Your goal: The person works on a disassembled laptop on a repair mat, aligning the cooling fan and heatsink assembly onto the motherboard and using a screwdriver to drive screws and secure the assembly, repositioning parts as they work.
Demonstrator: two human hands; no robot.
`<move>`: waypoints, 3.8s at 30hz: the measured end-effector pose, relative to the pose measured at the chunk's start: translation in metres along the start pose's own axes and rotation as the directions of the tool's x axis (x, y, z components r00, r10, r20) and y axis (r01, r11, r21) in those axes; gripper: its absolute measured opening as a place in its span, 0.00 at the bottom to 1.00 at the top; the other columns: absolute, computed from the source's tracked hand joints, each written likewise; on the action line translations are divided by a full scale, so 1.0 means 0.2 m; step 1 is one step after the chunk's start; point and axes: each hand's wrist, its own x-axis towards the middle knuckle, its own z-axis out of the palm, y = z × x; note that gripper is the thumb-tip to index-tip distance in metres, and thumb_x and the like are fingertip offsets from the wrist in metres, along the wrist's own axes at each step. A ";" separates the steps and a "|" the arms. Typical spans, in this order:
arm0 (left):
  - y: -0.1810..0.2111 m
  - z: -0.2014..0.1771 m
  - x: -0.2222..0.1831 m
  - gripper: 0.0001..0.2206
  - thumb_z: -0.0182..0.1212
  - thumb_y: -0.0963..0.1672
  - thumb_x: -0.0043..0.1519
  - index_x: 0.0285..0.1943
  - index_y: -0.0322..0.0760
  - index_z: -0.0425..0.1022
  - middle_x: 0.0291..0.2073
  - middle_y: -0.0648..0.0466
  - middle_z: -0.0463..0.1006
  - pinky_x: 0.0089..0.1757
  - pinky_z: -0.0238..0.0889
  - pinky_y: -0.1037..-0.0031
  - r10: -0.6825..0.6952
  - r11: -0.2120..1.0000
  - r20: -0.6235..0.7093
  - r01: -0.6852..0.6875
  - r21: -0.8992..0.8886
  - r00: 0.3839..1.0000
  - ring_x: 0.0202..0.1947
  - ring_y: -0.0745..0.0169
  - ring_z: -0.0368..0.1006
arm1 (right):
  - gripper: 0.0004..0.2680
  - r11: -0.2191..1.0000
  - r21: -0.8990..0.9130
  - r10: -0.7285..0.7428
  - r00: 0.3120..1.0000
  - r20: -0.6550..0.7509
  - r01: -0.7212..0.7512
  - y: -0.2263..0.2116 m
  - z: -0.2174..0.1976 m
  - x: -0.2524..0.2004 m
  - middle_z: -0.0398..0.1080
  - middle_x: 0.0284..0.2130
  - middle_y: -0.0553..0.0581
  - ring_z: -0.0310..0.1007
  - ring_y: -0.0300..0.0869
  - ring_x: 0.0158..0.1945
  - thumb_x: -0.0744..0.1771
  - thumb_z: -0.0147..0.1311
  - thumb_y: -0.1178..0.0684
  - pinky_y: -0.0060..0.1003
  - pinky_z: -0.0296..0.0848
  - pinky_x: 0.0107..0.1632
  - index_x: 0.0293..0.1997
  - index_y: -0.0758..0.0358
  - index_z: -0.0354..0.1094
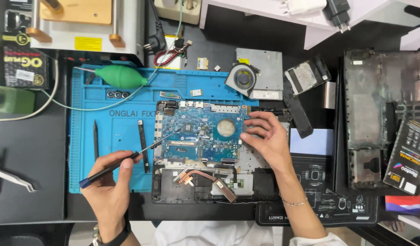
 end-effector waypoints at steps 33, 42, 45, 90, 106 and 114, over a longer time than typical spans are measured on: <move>0.29 0.05 0.33 0.05 0.66 0.42 0.68 0.49 0.34 0.79 0.41 0.51 0.84 0.34 0.70 0.76 0.275 0.737 0.249 -0.370 0.566 0.929 0.42 0.59 0.81 | 0.23 1.000 -0.017 0.000 1.000 -0.002 0.000 0.01 0.01 0.01 0.73 0.48 0.60 0.76 0.37 0.47 0.61 0.63 0.69 0.31 0.79 0.48 0.61 0.66 0.61; 0.29 0.05 0.33 0.04 0.65 0.41 0.70 0.49 0.35 0.80 0.42 0.51 0.83 0.38 0.70 0.73 0.316 0.682 0.293 -0.431 0.591 0.902 0.44 0.57 0.80 | 0.23 0.999 -0.013 -0.033 0.999 0.009 0.033 0.03 0.01 0.01 0.73 0.49 0.61 0.75 0.37 0.48 0.61 0.64 0.69 0.31 0.78 0.49 0.62 0.66 0.61; 0.29 0.06 0.34 0.05 0.65 0.42 0.70 0.49 0.35 0.80 0.41 0.52 0.83 0.36 0.70 0.75 0.279 0.711 0.273 -0.390 0.586 0.920 0.42 0.59 0.81 | 0.22 1.000 -0.027 -0.006 1.000 0.000 0.006 0.00 0.02 0.01 0.73 0.49 0.60 0.77 0.37 0.47 0.61 0.64 0.68 0.31 0.80 0.48 0.61 0.66 0.62; 0.29 0.06 0.34 0.04 0.67 0.43 0.72 0.51 0.38 0.80 0.44 0.53 0.83 0.33 0.68 0.75 0.284 0.690 0.288 -0.404 0.601 0.915 0.44 0.58 0.79 | 0.23 0.999 -0.047 -0.027 1.000 0.014 0.028 0.02 0.01 0.00 0.72 0.50 0.62 0.75 0.37 0.49 0.61 0.64 0.68 0.30 0.79 0.49 0.62 0.65 0.62; 0.40 0.13 0.45 0.05 0.69 0.43 0.68 0.45 0.38 0.79 0.31 0.51 0.74 0.40 0.59 0.63 0.345 0.445 0.534 -0.636 0.631 0.772 0.33 0.49 0.68 | 0.22 0.999 -0.038 -0.027 1.000 0.005 0.027 0.01 0.02 0.00 0.72 0.50 0.60 0.77 0.37 0.48 0.61 0.63 0.68 0.31 0.81 0.48 0.62 0.65 0.62; 0.42 0.19 0.51 0.10 0.69 0.46 0.70 0.40 0.36 0.76 0.29 0.51 0.72 0.38 0.60 0.62 0.325 0.384 0.584 -0.668 0.638 0.744 0.31 0.48 0.67 | 0.22 0.999 -0.032 -0.024 1.000 0.005 0.024 0.03 0.02 0.00 0.72 0.51 0.60 0.76 0.37 0.47 0.62 0.63 0.68 0.30 0.80 0.47 0.62 0.65 0.61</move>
